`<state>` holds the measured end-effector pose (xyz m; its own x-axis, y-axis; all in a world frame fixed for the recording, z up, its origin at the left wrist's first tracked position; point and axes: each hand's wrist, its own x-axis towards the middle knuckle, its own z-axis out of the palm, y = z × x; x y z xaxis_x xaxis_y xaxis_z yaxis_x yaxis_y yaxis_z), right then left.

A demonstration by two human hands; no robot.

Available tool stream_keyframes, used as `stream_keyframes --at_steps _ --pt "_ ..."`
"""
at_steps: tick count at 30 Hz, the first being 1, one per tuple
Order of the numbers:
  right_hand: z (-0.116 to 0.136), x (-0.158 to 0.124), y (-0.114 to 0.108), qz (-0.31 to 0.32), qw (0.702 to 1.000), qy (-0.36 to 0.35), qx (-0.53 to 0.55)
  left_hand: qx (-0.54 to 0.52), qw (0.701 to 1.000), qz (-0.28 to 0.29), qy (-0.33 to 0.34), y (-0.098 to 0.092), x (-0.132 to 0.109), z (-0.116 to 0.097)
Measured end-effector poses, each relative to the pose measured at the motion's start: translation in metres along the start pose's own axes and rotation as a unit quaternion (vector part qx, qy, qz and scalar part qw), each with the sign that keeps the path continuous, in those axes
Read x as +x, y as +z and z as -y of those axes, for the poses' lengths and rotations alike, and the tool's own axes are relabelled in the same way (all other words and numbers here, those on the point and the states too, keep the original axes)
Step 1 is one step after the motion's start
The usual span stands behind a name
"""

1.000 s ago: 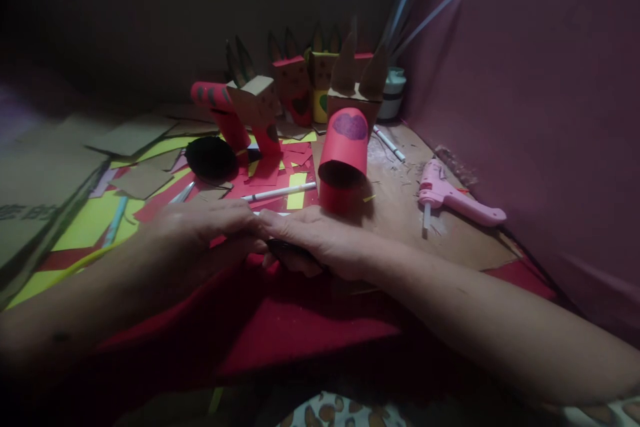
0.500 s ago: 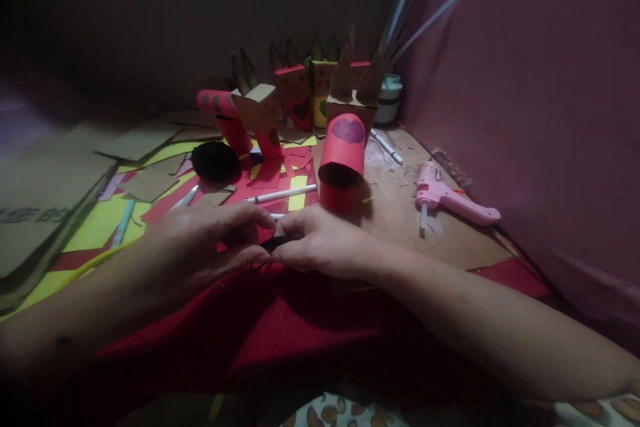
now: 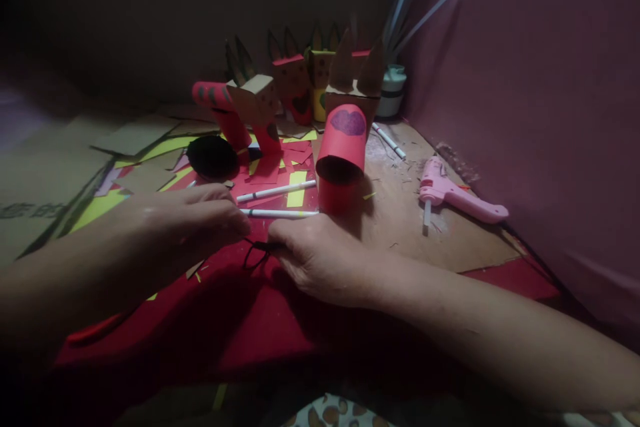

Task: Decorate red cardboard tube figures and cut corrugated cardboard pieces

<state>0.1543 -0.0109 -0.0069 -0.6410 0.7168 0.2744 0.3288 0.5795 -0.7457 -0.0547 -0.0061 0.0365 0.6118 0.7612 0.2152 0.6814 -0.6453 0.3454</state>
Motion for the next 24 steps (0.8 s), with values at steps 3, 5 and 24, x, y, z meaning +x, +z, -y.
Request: stream_keyframes --at_steps 3,5,24 --pt "-0.001 0.000 0.001 0.003 1.000 -0.001 -0.004 0.016 0.999 -0.003 0.043 0.001 -0.001 -0.001" --pt "0.000 0.001 0.000 0.003 1.000 -0.005 -0.005 0.011 0.998 -0.018 0.059 0.002 -0.001 0.000" --pt "-0.014 -0.007 0.009 -0.143 0.913 -0.248 -0.292 -0.374 0.898 0.108 -0.206 0.010 0.018 0.003"
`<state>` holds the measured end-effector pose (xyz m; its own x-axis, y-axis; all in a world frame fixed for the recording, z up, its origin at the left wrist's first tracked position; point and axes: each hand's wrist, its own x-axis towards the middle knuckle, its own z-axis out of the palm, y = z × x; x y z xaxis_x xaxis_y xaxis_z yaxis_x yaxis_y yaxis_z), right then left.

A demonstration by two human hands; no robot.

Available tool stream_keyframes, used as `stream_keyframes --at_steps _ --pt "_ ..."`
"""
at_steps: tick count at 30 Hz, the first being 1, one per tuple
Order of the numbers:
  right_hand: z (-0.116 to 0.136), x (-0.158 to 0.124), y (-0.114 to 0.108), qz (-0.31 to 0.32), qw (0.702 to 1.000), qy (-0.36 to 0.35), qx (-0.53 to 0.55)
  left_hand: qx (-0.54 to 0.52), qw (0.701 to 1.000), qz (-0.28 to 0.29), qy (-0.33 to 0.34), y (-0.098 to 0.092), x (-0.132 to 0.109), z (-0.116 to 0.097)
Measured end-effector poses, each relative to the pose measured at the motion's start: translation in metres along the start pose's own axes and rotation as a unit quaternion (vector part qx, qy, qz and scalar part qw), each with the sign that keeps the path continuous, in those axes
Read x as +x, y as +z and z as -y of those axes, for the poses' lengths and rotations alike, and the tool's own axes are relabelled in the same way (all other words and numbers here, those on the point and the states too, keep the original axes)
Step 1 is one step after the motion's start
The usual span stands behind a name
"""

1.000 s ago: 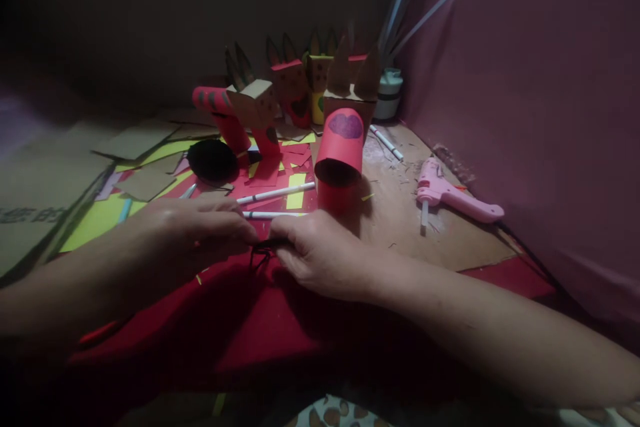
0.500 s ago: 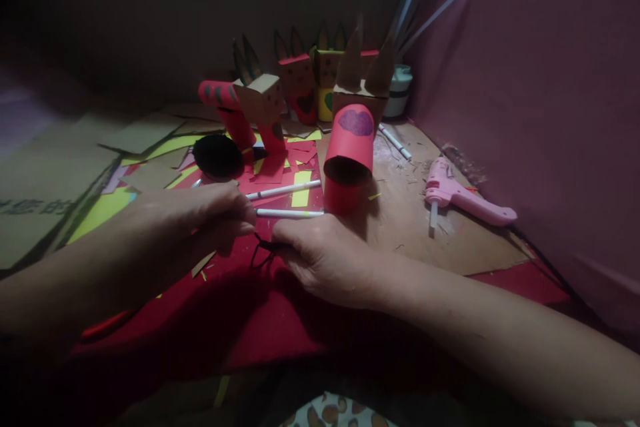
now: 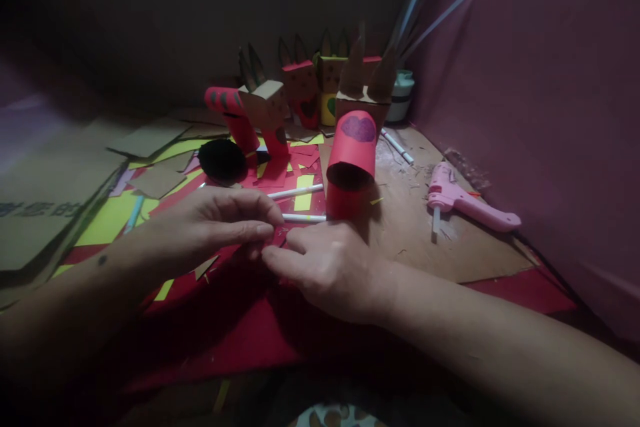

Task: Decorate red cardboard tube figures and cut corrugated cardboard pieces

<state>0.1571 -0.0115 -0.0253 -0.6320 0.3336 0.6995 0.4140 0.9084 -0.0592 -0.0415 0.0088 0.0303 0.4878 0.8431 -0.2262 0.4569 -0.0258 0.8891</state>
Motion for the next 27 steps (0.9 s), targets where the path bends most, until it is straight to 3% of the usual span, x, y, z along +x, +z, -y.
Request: stream_keyframes --at_steps 3,6,11,14,17,23,27 --pt "0.000 0.000 -0.001 -0.010 0.997 0.036 0.062 -0.011 1.000 -0.006 -0.021 0.000 0.000 -0.001" --pt "-0.001 0.001 -0.001 -0.012 0.976 0.119 0.180 -0.010 0.999 -0.037 0.012 -0.004 0.000 -0.002" --pt "-0.007 0.003 0.001 0.019 0.927 0.259 0.269 0.065 0.984 -0.011 0.166 -0.011 -0.007 -0.007" --pt "-0.009 0.004 0.002 0.042 0.915 0.286 0.282 0.195 0.944 0.009 0.267 -0.003 -0.021 -0.008" --pt "-0.010 0.005 0.003 0.052 0.901 0.303 0.306 0.314 0.893 -0.043 0.321 0.013 -0.032 -0.001" --pt "-0.011 0.007 0.004 0.088 0.885 0.327 0.318 0.466 0.806 -0.086 0.355 0.032 -0.031 0.016" --pt "-0.012 0.008 0.005 0.089 0.887 0.316 0.324 0.502 0.777 -0.103 0.366 0.032 -0.030 0.020"
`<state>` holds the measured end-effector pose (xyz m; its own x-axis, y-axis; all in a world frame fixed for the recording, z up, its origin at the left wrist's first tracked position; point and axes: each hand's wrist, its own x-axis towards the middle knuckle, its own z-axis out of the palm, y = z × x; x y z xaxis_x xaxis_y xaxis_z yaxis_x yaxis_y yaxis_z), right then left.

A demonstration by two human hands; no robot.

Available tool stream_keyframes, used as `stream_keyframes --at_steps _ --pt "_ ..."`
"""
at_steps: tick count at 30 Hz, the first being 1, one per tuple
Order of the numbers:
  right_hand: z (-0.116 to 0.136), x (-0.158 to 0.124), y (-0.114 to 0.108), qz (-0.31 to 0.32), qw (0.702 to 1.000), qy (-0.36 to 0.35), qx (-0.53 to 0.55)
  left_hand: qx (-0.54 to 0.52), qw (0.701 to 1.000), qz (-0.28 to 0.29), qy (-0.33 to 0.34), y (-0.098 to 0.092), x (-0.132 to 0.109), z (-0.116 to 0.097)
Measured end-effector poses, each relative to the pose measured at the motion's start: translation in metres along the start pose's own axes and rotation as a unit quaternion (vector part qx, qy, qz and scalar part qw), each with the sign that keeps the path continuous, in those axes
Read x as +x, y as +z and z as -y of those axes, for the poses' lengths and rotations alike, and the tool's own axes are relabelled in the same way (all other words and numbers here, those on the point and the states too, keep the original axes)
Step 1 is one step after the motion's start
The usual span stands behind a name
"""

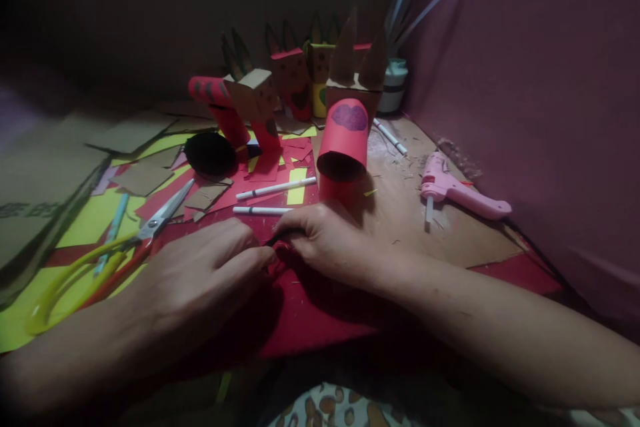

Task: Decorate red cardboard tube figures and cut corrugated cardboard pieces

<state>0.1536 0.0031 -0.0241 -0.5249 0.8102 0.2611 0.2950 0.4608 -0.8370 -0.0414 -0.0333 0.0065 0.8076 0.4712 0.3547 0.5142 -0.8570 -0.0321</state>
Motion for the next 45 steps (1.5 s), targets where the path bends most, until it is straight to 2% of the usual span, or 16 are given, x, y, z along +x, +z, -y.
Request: stream_keyframes --at_steps 6,10,16,19,22,24,28,32,35,39,42,45 --pt "0.001 0.000 0.000 0.002 1.000 -0.002 0.014 -0.004 1.000 -0.026 0.005 0.007 -0.004 0.005" --pt "0.002 0.000 0.000 0.005 1.000 0.010 0.013 -0.030 0.999 0.009 -0.014 0.008 -0.003 0.008" --pt "0.000 0.001 0.000 0.010 1.000 -0.006 -0.001 -0.157 0.980 0.034 -0.113 0.005 0.001 0.006" --pt "-0.001 -0.001 0.001 0.005 0.999 -0.039 -0.022 -0.205 0.969 -0.004 -0.135 0.006 0.002 0.005" --pt "-0.002 -0.006 0.002 -0.054 0.989 -0.107 -0.084 -0.236 0.962 -0.046 -0.129 0.005 0.003 0.003" --pt "-0.001 -0.009 0.002 -0.088 0.978 -0.150 -0.116 -0.271 0.946 -0.064 -0.164 0.002 0.004 0.001" --pt "0.002 -0.013 0.003 -0.102 0.968 -0.194 -0.123 -0.381 0.875 -0.071 -0.288 -0.003 0.009 -0.003" --pt "0.008 -0.015 0.002 -0.131 0.959 -0.217 -0.126 -0.499 0.768 -0.045 -0.400 -0.004 0.012 -0.003" --pt "0.011 -0.017 0.002 -0.150 0.951 -0.238 -0.129 -0.563 0.698 -0.053 -0.440 -0.004 0.013 -0.003" --pt "0.012 -0.018 0.002 -0.165 0.946 -0.242 -0.135 -0.635 0.619 -0.064 -0.458 -0.001 0.014 -0.003" --pt "0.012 -0.018 0.003 -0.166 0.944 -0.249 -0.136 -0.656 0.584 -0.078 -0.472 0.002 0.015 -0.004" --pt "0.012 -0.018 0.004 -0.171 0.941 -0.255 -0.141 -0.656 0.580 -0.091 -0.474 0.004 0.014 -0.004"
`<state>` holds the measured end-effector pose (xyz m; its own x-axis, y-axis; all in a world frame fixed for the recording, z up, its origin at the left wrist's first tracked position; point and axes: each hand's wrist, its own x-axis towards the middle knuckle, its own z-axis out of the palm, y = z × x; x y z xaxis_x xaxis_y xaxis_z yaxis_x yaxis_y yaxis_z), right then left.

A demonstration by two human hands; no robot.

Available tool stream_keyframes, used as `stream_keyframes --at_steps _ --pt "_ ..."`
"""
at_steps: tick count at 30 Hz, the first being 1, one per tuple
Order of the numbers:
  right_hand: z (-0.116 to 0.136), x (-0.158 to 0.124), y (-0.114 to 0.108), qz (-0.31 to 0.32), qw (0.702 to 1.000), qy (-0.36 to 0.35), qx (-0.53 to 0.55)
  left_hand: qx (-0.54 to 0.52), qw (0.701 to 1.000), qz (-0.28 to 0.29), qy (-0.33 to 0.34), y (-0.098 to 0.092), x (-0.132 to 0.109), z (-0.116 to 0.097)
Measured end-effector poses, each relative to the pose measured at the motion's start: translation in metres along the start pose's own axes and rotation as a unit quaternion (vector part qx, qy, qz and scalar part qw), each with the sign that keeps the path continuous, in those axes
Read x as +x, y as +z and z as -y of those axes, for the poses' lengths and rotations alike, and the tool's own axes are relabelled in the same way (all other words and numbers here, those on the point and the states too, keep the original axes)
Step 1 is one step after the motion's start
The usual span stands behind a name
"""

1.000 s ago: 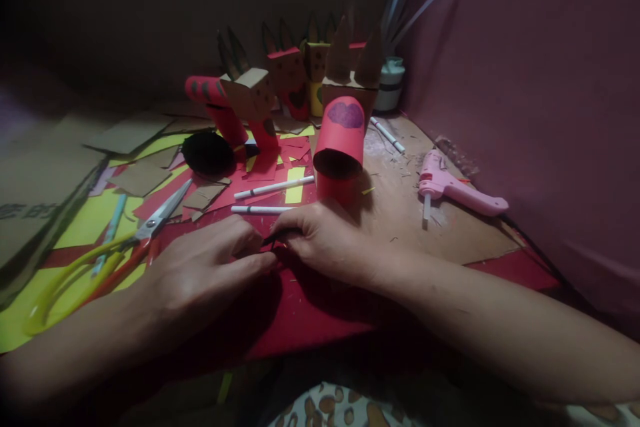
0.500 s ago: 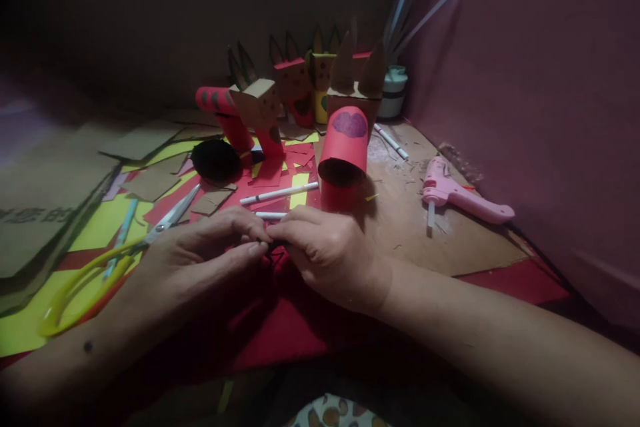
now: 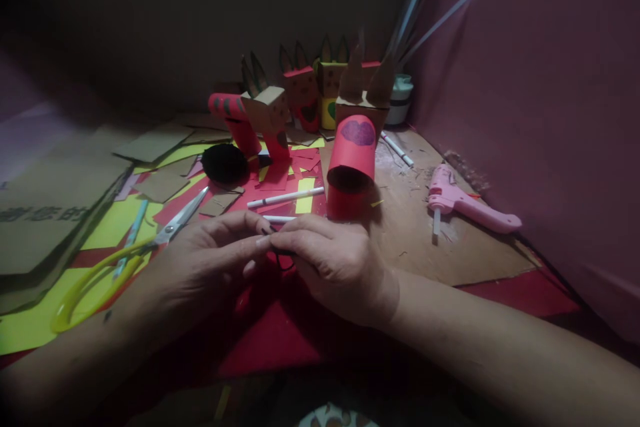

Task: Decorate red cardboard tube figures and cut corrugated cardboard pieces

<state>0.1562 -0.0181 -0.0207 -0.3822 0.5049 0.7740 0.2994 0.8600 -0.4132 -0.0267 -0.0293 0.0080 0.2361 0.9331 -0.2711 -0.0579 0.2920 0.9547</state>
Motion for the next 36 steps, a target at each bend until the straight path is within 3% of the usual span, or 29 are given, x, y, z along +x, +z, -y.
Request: stream_keyframes --at_steps 11,18,27,32,36 --pt "-0.001 0.000 0.001 0.010 1.000 -0.002 0.023 0.020 0.999 0.025 0.031 -0.001 0.001 0.000" --pt "-0.002 0.001 0.001 0.021 0.995 0.051 0.081 0.065 0.997 0.013 0.044 0.000 -0.002 -0.004" --pt "-0.002 0.002 0.001 0.023 0.987 0.086 0.133 0.046 0.998 0.015 0.035 -0.004 0.000 -0.003" --pt "0.000 0.006 0.002 0.041 0.948 0.202 0.242 0.062 0.996 -0.008 0.062 -0.008 0.001 -0.006" --pt "-0.003 0.013 0.002 0.059 0.874 0.334 0.349 0.077 0.995 -0.020 0.067 -0.008 0.001 -0.011"
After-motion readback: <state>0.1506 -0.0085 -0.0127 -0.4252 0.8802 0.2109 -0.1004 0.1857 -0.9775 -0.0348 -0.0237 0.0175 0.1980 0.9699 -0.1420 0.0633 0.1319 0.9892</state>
